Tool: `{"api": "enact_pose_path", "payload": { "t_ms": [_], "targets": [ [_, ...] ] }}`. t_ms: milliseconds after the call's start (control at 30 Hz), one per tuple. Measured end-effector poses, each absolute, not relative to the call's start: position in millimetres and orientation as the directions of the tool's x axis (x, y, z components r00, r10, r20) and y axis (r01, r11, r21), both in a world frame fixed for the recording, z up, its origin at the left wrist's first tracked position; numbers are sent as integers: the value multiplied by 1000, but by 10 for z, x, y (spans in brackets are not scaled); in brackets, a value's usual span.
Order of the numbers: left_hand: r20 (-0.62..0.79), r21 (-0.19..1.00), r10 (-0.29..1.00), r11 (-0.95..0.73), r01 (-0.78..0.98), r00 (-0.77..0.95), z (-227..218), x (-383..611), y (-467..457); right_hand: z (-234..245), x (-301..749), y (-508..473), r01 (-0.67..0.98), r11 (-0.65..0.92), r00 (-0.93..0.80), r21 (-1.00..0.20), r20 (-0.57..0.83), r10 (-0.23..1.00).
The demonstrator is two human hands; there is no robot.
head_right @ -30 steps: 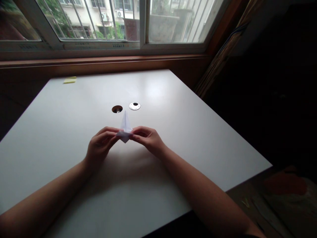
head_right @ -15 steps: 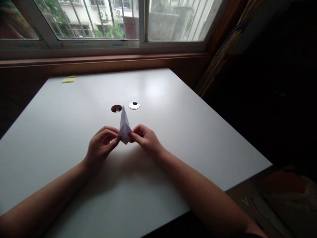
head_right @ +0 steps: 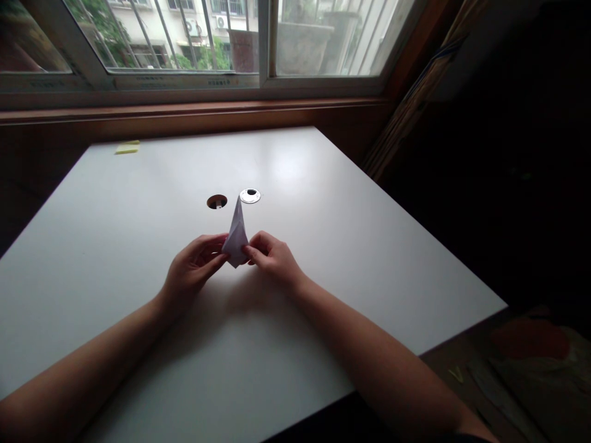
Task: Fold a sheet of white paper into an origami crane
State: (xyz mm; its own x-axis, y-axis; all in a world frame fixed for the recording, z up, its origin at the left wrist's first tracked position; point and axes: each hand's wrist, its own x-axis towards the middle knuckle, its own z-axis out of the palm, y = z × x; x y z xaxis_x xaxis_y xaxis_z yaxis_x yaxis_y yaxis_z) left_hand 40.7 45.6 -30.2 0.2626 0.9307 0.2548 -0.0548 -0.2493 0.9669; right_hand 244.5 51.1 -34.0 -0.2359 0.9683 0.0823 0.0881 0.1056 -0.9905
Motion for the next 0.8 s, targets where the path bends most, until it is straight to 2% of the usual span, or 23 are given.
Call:
{"api": "enact_pose_path", "payload": {
  "t_ms": [367,600,800],
  "targets": [
    [168,983,943,-182,22,286,-334,395,480,-301,2420,472,181,142,-200,-973,105,974],
    [67,996,946,-47,-72,317,-304,406,518,-268,2421,446,240,159,-200,-958,111,973],
    [59,993,935,-19,-116,350,-301,392,533,-294,2426,460,204,165,-226,-965,118,967]
  ]
}}
